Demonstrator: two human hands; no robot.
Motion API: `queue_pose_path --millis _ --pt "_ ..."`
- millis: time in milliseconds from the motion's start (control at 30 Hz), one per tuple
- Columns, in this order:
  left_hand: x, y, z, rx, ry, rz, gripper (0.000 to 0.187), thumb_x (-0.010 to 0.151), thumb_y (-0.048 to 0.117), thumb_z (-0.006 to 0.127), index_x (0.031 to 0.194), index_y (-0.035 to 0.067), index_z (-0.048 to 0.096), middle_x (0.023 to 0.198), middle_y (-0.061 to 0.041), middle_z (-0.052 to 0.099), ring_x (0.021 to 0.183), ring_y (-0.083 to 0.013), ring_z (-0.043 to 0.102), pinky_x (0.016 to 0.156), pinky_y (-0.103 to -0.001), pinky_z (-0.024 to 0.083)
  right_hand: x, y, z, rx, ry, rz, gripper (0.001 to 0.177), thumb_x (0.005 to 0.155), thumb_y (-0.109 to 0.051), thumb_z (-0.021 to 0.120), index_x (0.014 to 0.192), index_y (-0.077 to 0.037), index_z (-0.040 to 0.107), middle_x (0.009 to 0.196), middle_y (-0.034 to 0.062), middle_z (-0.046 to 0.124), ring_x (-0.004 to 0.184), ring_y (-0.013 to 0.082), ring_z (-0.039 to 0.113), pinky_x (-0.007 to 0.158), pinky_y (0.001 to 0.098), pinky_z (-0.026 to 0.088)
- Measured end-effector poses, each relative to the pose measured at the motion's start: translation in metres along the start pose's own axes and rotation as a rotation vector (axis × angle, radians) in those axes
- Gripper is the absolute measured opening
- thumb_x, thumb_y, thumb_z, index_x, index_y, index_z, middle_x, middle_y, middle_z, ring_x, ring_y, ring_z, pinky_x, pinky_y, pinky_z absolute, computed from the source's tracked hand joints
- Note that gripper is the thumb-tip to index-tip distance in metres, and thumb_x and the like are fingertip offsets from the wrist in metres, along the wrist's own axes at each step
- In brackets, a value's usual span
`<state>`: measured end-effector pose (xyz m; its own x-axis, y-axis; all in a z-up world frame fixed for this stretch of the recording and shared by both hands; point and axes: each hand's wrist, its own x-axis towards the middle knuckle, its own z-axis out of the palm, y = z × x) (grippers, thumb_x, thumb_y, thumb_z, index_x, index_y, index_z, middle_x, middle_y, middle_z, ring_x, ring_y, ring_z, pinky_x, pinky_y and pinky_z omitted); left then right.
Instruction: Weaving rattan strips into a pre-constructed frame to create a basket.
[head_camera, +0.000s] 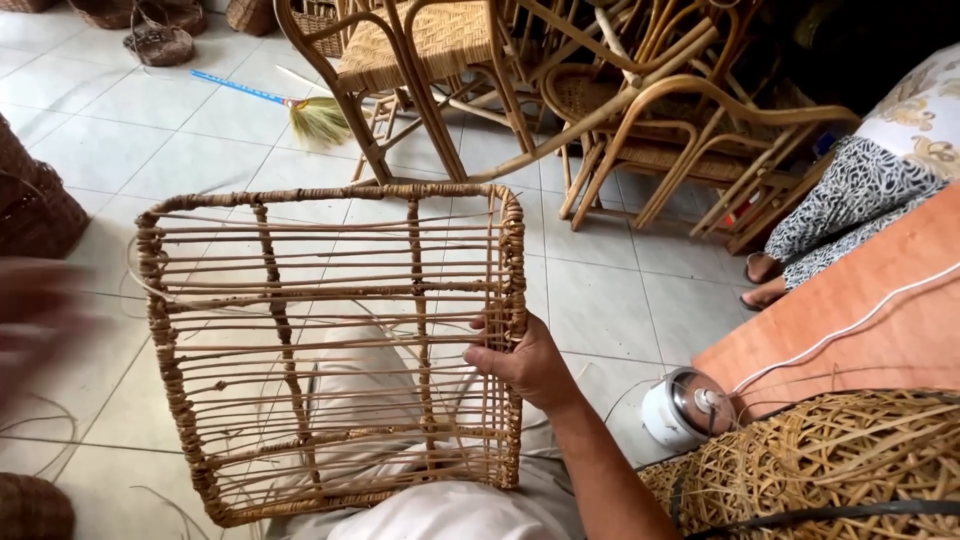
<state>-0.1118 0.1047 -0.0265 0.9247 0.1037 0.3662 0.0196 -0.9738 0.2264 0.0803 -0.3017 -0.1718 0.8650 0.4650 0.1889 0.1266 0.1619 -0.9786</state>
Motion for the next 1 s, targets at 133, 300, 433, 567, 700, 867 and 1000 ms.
queue_pose_path --millis 133,300,433,567,700,867,1000 --pt "0.036 0.094 0.074 0.010 -0.083 0.067 0.080 0.076 0.056 0.076 0.142 0.016 0.056 0.131 -0.007 0.067 0.093 -0.0250 0.071 0.074 -0.040 0.064 -0.006 -0.011 -0.001 -0.061 -0.022 0.063 0.040 0.076 -0.004 0.084 0.113 0.002 0.069 0.085 0.0105 0.075 0.070 0.0183 0.071 0.069 0.0301 0.062" --pt "0.077 0.090 0.118 0.377 -0.149 0.347 0.053 0.098 0.051 0.056 0.144 0.025 0.049 0.116 -0.002 0.060 0.091 -0.0197 0.064 0.078 -0.038 0.065 -0.007 -0.010 -0.006 -0.094 0.010 0.063 0.039 0.076 -0.005 0.085 0.112 0.000 0.069 0.085 0.0092 0.075 0.070 0.0168 0.069 0.069 0.0293 0.061" --pt "0.080 0.078 0.112 0.531 -0.120 0.477 0.048 0.088 0.028 0.069 0.133 0.026 0.055 0.102 0.001 0.068 0.091 -0.0167 0.065 0.088 -0.037 0.059 -0.006 -0.004 -0.008 -0.067 -0.011 0.064 0.039 0.077 -0.005 0.085 0.112 0.001 0.070 0.084 0.0080 0.075 0.069 0.0158 0.069 0.068 0.0285 0.061" --pt "0.076 0.069 0.111 0.544 -0.056 0.559 0.047 0.086 0.026 0.071 0.129 0.019 0.052 0.095 -0.004 0.067 0.088 -0.0172 0.070 0.078 -0.033 0.066 -0.005 -0.003 -0.005 -0.032 -0.013 0.065 0.039 0.078 -0.001 0.083 0.114 0.001 0.068 0.086 0.0089 0.075 0.071 0.0157 0.069 0.069 0.0274 0.060" --pt "0.087 0.069 0.102 0.501 -0.293 0.402 0.045 0.086 0.013 0.073 0.129 0.019 0.058 0.109 -0.005 0.064 0.091 -0.0160 0.067 0.084 -0.028 0.067 -0.004 -0.007 -0.006 -0.057 -0.036 0.048 0.040 0.077 -0.006 0.085 0.114 0.000 0.069 0.084 0.0076 0.075 0.069 0.0158 0.069 0.068 0.0283 0.060" --pt "0.109 0.111 0.061 0.539 -0.604 0.290 0.016 0.098 0.012 0.064 0.113 0.009 0.058 0.090 -0.009 0.076 0.069 -0.0106 0.081 0.049 -0.013 0.069 -0.006 -0.008 -0.004 -0.086 -0.042 0.017 0.039 0.076 -0.007 0.085 0.112 0.000 0.070 0.083 0.0065 0.074 0.068 0.0149 0.068 0.067 0.0278 0.059" --pt "0.117 0.091 0.066 0.773 -0.609 0.417 0.029 0.097 0.015 0.068 0.121 0.010 0.052 0.095 -0.008 0.070 0.074 -0.0062 0.076 0.059 -0.008 0.070 -0.004 -0.006 -0.006 -0.049 -0.054 0.026 0.038 0.078 -0.004 0.084 0.113 0.000 0.070 0.084 0.0069 0.074 0.070 0.0152 0.068 0.068 0.0282 0.059"
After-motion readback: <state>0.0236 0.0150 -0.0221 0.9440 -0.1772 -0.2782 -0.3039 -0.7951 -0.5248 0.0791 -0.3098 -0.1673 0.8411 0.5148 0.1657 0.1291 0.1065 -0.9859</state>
